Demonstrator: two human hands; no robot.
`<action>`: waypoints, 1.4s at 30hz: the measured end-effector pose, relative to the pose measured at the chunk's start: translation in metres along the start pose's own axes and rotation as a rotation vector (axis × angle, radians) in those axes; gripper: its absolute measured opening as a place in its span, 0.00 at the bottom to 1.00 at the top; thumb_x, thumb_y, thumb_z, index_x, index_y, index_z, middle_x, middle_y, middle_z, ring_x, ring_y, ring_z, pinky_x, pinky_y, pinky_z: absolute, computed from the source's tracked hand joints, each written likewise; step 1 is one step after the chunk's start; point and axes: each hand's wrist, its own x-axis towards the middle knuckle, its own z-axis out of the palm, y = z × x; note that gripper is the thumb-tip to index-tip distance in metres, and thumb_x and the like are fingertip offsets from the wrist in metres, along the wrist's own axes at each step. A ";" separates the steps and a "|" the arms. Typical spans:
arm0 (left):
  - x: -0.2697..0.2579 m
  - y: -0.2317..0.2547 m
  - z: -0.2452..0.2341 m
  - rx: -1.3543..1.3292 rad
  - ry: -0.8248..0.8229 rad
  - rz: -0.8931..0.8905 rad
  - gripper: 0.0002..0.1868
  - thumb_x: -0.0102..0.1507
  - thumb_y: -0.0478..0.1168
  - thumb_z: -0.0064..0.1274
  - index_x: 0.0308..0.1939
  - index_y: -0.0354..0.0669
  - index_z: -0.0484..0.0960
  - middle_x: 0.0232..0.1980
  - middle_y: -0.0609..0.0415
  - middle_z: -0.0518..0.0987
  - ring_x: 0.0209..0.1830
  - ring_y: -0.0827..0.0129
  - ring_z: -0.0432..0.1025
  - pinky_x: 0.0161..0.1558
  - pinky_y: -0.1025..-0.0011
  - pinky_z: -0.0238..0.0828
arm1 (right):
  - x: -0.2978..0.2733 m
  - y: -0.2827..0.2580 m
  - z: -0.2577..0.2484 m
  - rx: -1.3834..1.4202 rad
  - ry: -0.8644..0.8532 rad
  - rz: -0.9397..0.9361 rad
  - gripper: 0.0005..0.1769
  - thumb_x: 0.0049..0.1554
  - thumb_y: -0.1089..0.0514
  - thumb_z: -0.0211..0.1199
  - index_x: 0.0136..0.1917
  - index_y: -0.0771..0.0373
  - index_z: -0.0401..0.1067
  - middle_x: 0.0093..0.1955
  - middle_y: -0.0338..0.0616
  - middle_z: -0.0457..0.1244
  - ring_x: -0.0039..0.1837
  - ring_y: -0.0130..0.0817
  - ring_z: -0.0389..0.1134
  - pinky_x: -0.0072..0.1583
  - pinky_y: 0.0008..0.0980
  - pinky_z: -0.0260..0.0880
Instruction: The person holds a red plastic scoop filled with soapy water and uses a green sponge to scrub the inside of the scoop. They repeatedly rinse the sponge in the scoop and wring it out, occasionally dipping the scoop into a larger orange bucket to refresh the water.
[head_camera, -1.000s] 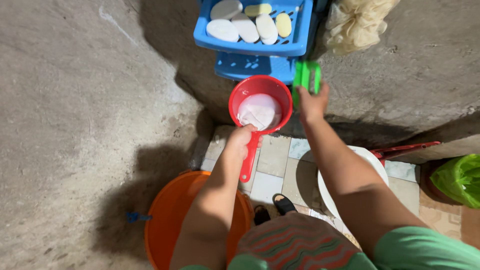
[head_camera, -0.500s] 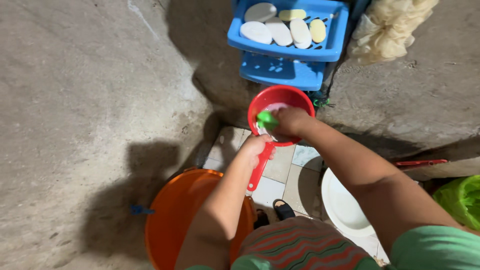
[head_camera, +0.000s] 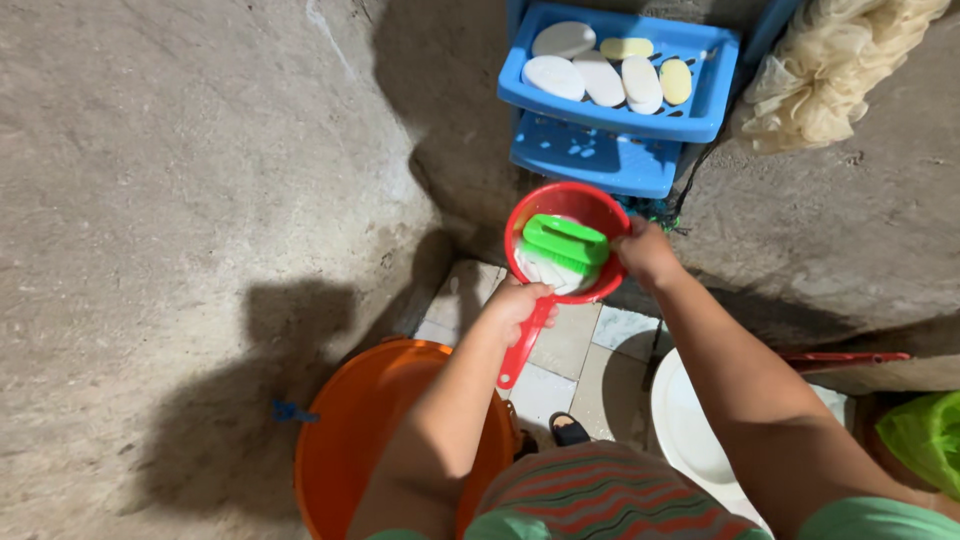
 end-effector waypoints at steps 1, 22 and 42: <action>0.002 -0.002 -0.004 -0.072 -0.029 -0.053 0.17 0.54 0.33 0.43 0.46 0.40 0.64 0.37 0.46 0.72 0.24 0.63 0.69 0.22 0.69 0.69 | -0.001 -0.001 0.001 -0.013 -0.003 -0.049 0.16 0.45 0.68 0.51 0.49 0.67 0.66 0.39 0.49 0.63 0.38 0.36 0.62 0.38 0.30 0.62; 0.018 -0.027 -0.011 -0.014 0.055 -0.094 0.07 0.53 0.31 0.40 0.33 0.31 0.69 0.27 0.43 0.71 0.18 0.61 0.67 0.16 0.68 0.64 | -0.050 -0.090 0.066 -1.378 -0.391 -0.465 0.44 0.37 0.45 0.64 0.61 0.61 0.49 0.53 0.51 0.55 0.53 0.46 0.58 0.52 0.39 0.59; 0.080 -0.036 -0.028 -0.016 0.073 -0.191 0.08 0.53 0.32 0.39 0.34 0.30 0.68 0.28 0.42 0.71 0.21 0.59 0.67 0.20 0.65 0.66 | 0.011 -0.006 0.040 0.563 -0.230 0.219 0.31 0.35 0.59 0.64 0.52 0.64 0.58 0.48 0.53 0.60 0.46 0.41 0.65 0.46 0.37 0.69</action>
